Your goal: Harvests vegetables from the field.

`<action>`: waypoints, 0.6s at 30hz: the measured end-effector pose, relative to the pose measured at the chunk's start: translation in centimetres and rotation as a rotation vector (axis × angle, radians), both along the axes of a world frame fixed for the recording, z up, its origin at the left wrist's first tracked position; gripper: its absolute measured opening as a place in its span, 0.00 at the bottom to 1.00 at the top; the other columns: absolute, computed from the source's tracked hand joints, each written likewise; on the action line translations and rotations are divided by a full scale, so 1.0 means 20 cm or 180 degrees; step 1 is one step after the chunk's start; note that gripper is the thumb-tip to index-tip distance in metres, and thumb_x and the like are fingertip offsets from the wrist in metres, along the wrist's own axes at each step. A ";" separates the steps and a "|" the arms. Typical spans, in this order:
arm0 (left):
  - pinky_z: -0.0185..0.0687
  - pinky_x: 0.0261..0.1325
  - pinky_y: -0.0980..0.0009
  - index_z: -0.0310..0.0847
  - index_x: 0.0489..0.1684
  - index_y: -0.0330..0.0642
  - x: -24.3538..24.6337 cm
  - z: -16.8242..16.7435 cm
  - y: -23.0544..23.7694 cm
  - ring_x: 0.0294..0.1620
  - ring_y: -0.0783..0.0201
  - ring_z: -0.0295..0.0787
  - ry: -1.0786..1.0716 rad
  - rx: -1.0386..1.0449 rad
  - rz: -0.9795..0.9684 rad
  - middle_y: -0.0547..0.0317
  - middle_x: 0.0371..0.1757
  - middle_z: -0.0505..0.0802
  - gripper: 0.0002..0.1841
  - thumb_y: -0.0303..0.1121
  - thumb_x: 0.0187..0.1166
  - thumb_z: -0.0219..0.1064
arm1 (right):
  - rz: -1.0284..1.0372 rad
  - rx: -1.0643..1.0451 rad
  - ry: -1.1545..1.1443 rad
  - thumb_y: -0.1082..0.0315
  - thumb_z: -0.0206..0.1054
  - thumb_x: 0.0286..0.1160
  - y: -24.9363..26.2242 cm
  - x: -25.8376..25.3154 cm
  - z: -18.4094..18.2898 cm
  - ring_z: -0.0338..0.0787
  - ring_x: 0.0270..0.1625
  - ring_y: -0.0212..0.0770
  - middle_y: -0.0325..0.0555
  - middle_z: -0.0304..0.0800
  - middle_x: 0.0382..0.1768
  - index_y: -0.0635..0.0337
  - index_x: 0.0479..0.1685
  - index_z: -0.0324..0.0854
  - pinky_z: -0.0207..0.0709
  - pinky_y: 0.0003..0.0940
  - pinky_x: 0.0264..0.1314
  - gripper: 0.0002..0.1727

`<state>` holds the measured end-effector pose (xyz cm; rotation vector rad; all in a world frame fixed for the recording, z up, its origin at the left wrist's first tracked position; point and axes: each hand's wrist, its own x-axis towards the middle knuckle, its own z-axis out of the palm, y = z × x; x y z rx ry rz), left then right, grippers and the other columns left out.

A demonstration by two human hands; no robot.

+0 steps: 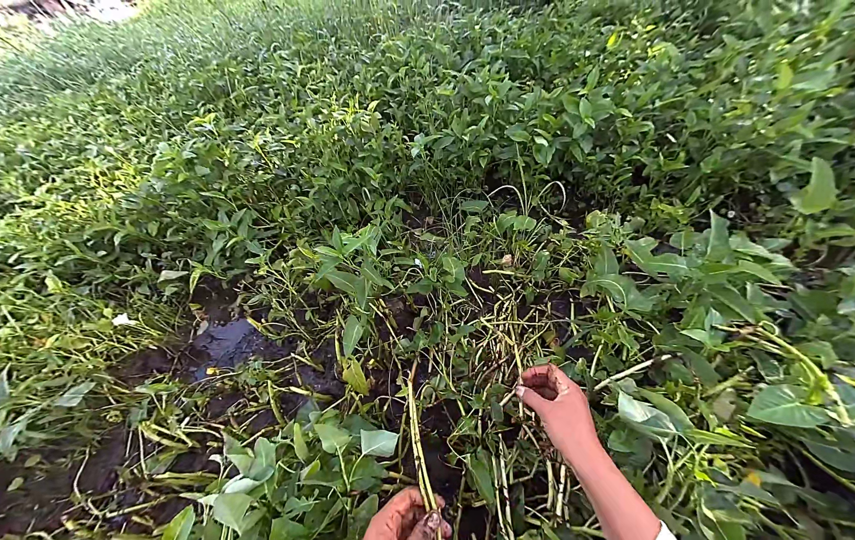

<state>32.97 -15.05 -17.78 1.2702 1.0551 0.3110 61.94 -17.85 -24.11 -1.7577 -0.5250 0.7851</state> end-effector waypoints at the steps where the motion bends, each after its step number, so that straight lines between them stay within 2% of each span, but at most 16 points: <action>1: 0.90 0.40 0.70 0.81 0.54 0.33 0.04 0.01 0.01 0.36 0.66 0.93 -0.0025 -0.0003 0.0051 0.56 0.39 0.95 0.08 0.20 0.83 0.61 | 0.0023 0.0262 0.0145 0.76 0.78 0.65 -0.04 -0.06 0.02 0.94 0.48 0.40 0.46 0.93 0.46 0.62 0.51 0.85 0.90 0.35 0.53 0.15; 5: 0.88 0.37 0.71 0.82 0.51 0.33 0.21 -0.01 0.05 0.34 0.65 0.91 -0.0037 0.0183 0.0271 0.54 0.40 0.93 0.07 0.19 0.81 0.62 | 0.0499 0.0728 0.0506 0.76 0.78 0.62 -0.16 -0.36 0.11 0.94 0.48 0.38 0.44 0.92 0.48 0.63 0.55 0.84 0.91 0.34 0.48 0.19; 8: 0.91 0.38 0.68 0.81 0.50 0.32 0.29 -0.04 0.03 0.35 0.64 0.91 -0.0012 0.0210 0.0531 0.54 0.39 0.91 0.06 0.18 0.81 0.61 | 0.0918 0.0717 0.0410 0.76 0.77 0.65 -0.20 -0.51 0.15 0.94 0.47 0.36 0.44 0.93 0.48 0.64 0.53 0.86 0.91 0.33 0.46 0.16; 10: 0.92 0.40 0.67 0.77 0.53 0.30 0.31 -0.02 0.00 0.35 0.64 0.92 -0.0123 -0.0032 0.0731 0.52 0.40 0.91 0.07 0.21 0.87 0.54 | 0.1094 0.0639 0.0202 0.76 0.75 0.68 -0.20 -0.52 0.17 0.94 0.48 0.35 0.46 0.93 0.50 0.64 0.52 0.88 0.91 0.32 0.48 0.13; 12: 0.93 0.43 0.65 0.74 0.60 0.29 0.30 0.00 -0.01 0.37 0.63 0.93 -0.0285 -0.0316 0.0889 0.50 0.43 0.91 0.10 0.24 0.91 0.52 | 0.1330 0.0536 0.0042 0.75 0.74 0.70 -0.20 -0.51 0.18 0.93 0.50 0.36 0.47 0.92 0.52 0.63 0.51 0.89 0.90 0.32 0.53 0.11; 15: 0.93 0.42 0.66 0.74 0.59 0.29 0.25 -0.01 -0.01 0.37 0.63 0.94 -0.0293 -0.0369 0.1056 0.50 0.43 0.93 0.08 0.22 0.88 0.56 | 0.1912 0.0496 -0.0062 0.72 0.73 0.73 -0.15 -0.48 0.17 0.94 0.50 0.36 0.48 0.94 0.50 0.63 0.49 0.90 0.89 0.33 0.58 0.09; 18: 0.93 0.41 0.67 0.73 0.57 0.30 0.18 -0.02 0.00 0.36 0.63 0.93 -0.0390 -0.0471 0.1138 0.53 0.41 0.91 0.07 0.21 0.89 0.53 | 0.2383 0.0165 0.0066 0.64 0.67 0.82 0.02 -0.31 0.17 0.94 0.47 0.40 0.49 0.95 0.46 0.64 0.53 0.89 0.87 0.42 0.59 0.13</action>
